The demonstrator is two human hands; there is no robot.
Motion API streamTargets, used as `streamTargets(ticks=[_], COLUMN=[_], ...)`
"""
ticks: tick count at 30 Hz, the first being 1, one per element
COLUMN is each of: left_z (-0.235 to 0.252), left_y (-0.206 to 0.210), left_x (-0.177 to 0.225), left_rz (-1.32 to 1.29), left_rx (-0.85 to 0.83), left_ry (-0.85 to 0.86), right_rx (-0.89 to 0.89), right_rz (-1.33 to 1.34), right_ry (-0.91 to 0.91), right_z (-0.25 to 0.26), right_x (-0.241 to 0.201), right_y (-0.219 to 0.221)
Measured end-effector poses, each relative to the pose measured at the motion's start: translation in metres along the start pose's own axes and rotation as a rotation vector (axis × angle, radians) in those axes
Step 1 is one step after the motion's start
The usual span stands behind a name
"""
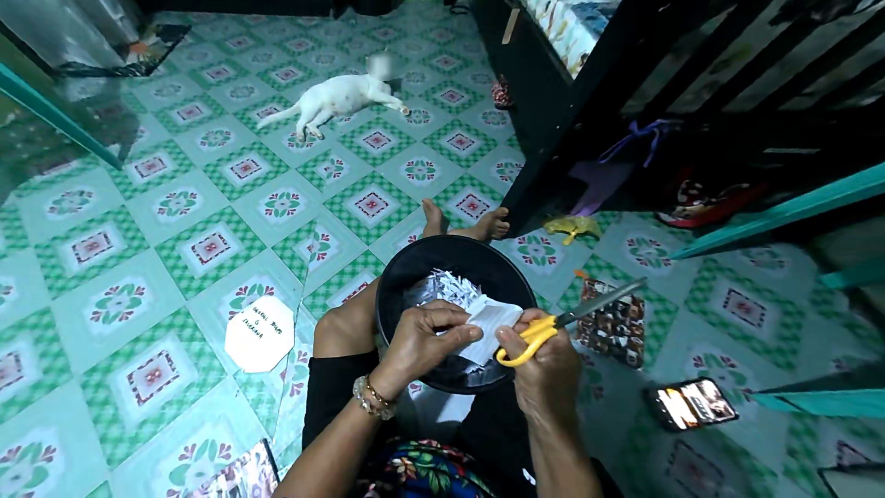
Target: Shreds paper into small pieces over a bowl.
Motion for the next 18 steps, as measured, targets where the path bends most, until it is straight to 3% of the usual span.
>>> streamTargets(ticks=[4, 8, 13, 18], left_z=[0.003, 0.002, 0.004, 0.003], left_y=[0.002, 0.009, 0.007, 0.01], left_x=[-0.009, -0.014, -0.015, -0.015], left_rz=[-0.22, -0.293, -0.204, -0.114], left_rx=[0.059, -0.053, -0.056, -0.118], left_ry=[-0.108, -0.22, -0.108, -0.081], right_rx=[0.041, 0.019, -0.025, 0.022], right_rz=[0.101, 0.062, -0.026, 0.072], right_ry=[0.072, 0.06, 0.035, -0.04], right_z=[-0.003, -0.008, -0.007, 0.002], right_x=[0.007, 0.006, 0.003, 0.0], right_y=[0.001, 0.005, 0.006, 0.0])
Point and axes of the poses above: each hand's wrist, its own z-axis towards the middle knuckle, its own y-axis out of the palm, x = y × z, the point moved 6 cm from there along z, towards the middle knuckle, and after that the axes turned 9 degrees about z, right-handed, at the moved point
